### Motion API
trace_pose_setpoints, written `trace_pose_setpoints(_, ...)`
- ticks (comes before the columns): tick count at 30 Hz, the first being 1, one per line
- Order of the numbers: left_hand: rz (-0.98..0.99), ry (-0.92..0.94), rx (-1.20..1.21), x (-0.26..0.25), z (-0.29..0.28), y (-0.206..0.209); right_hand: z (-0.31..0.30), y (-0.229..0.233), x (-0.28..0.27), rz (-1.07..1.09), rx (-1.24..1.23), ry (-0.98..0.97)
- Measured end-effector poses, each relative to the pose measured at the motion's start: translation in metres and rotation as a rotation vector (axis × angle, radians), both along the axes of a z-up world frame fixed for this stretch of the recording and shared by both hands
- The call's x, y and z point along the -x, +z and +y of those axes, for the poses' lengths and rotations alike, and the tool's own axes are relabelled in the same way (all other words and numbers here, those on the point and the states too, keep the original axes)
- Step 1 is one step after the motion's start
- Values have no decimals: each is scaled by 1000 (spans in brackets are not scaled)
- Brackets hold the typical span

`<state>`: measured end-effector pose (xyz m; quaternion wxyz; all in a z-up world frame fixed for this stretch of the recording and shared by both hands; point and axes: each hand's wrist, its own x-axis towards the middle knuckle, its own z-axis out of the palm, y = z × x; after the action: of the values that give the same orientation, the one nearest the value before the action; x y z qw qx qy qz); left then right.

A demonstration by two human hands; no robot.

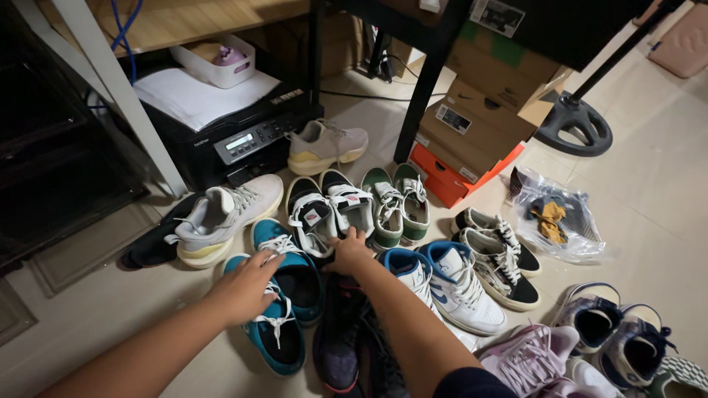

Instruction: The person wipes the inside of clear plastic shoe storage boxes with a cloth. They then pick up various pairs of shoes from the floor and place them into the storage boxes one by one.

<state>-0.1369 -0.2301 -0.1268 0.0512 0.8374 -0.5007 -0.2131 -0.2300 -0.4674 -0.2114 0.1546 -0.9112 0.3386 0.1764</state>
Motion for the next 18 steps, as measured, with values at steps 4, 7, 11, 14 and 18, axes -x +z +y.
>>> trace_pose_setpoints(4, -79, 76, -4, -3, -14, 8, 0, -14, 2, -56, 66, 30)
trace_pose_setpoints(7, -139, 66, 87, -13, -19, 6, -1, -17, 0, -37, 77, 50)
trace_pose_setpoints(11, -135, 49, 1, -13, -24, 5, -10, -17, 7, -124, 6, 51)
trace_pose_setpoints(14, -150, 16, -46, -5, -33, 8, -14, -11, 26, -358, 36, 93)
trace_pose_setpoints(18, -151, -24, 64, 8, -59, 1, -25, 8, 63, -732, 144, 22)
